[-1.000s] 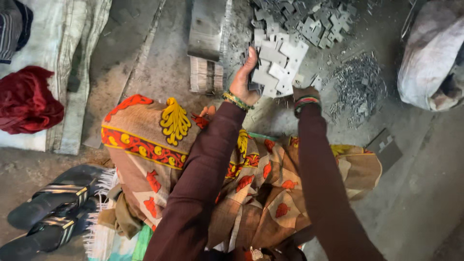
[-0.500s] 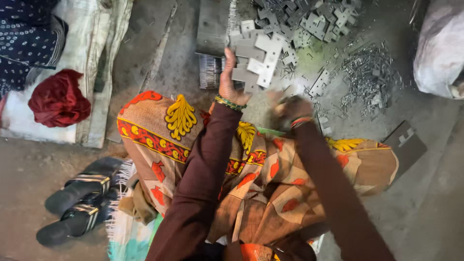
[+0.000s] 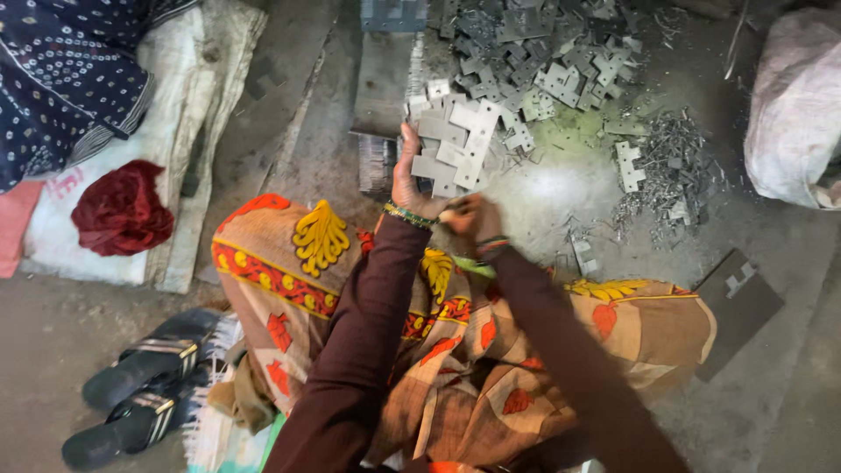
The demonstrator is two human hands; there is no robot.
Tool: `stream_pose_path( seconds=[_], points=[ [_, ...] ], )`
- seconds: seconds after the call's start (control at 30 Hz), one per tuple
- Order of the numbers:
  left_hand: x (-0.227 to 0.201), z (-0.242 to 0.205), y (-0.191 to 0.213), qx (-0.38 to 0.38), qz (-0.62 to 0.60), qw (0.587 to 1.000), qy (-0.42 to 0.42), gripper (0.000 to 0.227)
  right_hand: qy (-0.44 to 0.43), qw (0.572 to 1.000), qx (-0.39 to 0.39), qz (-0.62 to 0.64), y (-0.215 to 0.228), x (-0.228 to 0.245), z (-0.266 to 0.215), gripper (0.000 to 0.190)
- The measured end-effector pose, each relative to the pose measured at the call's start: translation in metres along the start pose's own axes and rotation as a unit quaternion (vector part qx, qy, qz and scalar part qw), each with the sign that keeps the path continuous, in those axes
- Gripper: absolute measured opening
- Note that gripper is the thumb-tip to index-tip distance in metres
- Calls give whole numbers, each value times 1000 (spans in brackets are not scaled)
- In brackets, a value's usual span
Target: The person sits on the floor and repeatedly picks up small metal brackets from a pile, aligns them, and stacks them into neat piles. The person handles the parts by hand, turning and arranging them to form organized stacks.
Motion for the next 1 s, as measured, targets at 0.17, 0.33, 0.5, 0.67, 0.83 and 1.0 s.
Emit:
stream_pose_path(
  seconds=[0.17, 0.33, 0.5, 0.67, 0.83, 1.0],
  points=[
    [8, -3, 6, -17, 2, 1000, 9, 60, -162, 966, 77, -186, 52, -46, 9, 31],
    [10, 6, 7, 29, 17, 999, -11, 60, -296, 926, -143, -185, 183, -110, -7, 25],
    [14, 1, 9, -28, -16, 999, 14, 59, -90, 983, -55, -148, 64, -77, -58, 25],
    [13, 2, 7, -6, 7, 1000, 18, 60, -188, 956, 32, -224, 58, -87, -65, 25],
    [18, 8, 17, 14, -11, 999, 44, 57, -144, 959, -206, -128, 189, -35, -61, 29],
    [43, 7, 56, -55, 9, 997, 54, 54, -5, 963, -219, 156, 230, 139, -67, 25]
  ],
)
Point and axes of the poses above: each hand's wrist, its own z-axis towards the middle knuckle, its own y-axis out of the back of the hand, x = y × z, the point moved 1 cm from there along z, towards the middle knuckle, and after that the axes turned 14 degrees about x, right-handed, at the moved point
